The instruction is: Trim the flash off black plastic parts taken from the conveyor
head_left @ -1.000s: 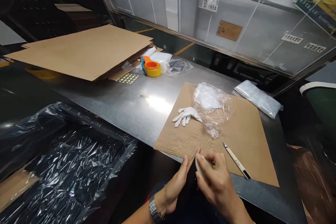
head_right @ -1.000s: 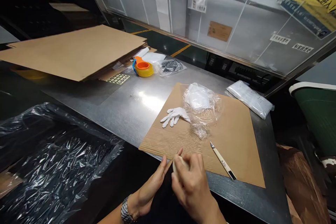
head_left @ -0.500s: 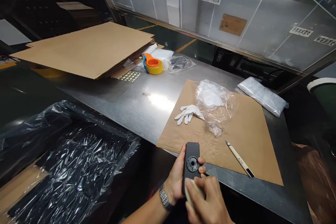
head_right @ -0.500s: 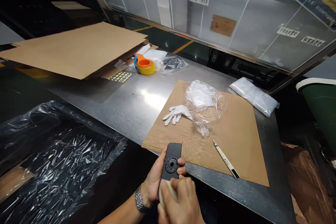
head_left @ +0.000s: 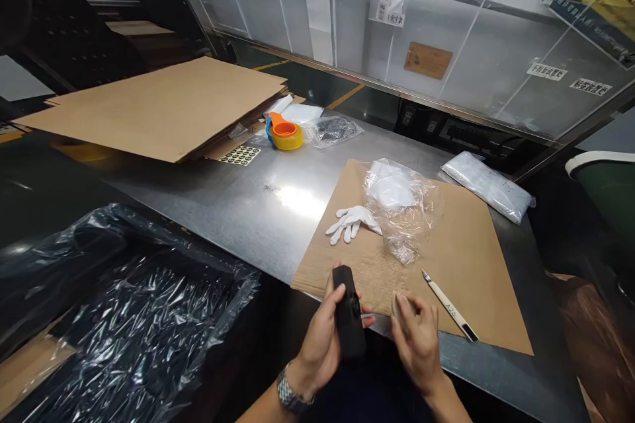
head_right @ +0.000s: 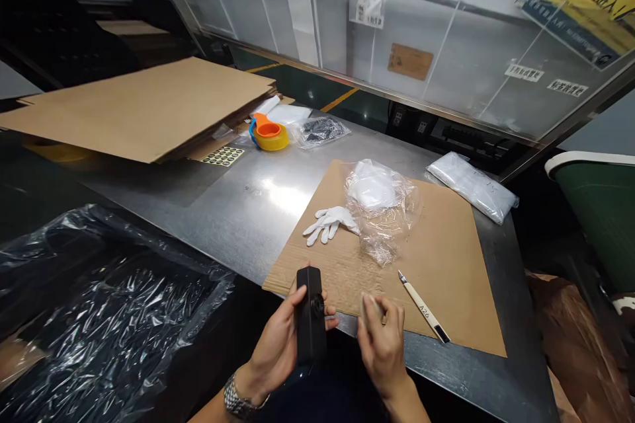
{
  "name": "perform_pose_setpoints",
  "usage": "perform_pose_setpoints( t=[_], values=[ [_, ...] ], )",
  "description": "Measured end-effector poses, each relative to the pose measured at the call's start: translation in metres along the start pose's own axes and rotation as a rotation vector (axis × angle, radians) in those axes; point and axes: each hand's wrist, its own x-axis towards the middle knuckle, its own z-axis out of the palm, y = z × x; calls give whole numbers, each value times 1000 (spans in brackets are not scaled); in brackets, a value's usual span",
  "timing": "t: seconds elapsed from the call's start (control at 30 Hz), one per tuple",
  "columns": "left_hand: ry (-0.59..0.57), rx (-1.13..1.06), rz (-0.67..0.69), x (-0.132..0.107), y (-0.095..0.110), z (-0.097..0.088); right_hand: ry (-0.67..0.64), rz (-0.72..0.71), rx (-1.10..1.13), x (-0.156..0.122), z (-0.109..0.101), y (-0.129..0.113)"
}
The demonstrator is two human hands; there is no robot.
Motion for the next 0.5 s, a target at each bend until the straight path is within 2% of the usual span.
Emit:
perform_pose_setpoints(
  t=[0.13,0.17,0.23,0.3,0.37,0.5],
  values=[
    [-166,610,267,-8,-8,-7,-7,125,-46,14,19,38],
    [-168,756,343,-8,-10,-9,-5,155,-53,18,22,42],
    [-101,1016,476,-8,-12,-14,-4,213,-54,24,22,43],
    [-19,1192,538,-6,-13,-16,-16,248,-38,26,17,33],
    [6,1285,545,-6,-13,-16,-93,278,74,25,8,16],
    [-34,1387,483,-8,-16,-14,-315,459,592,23,-7,-23]
  ],
)
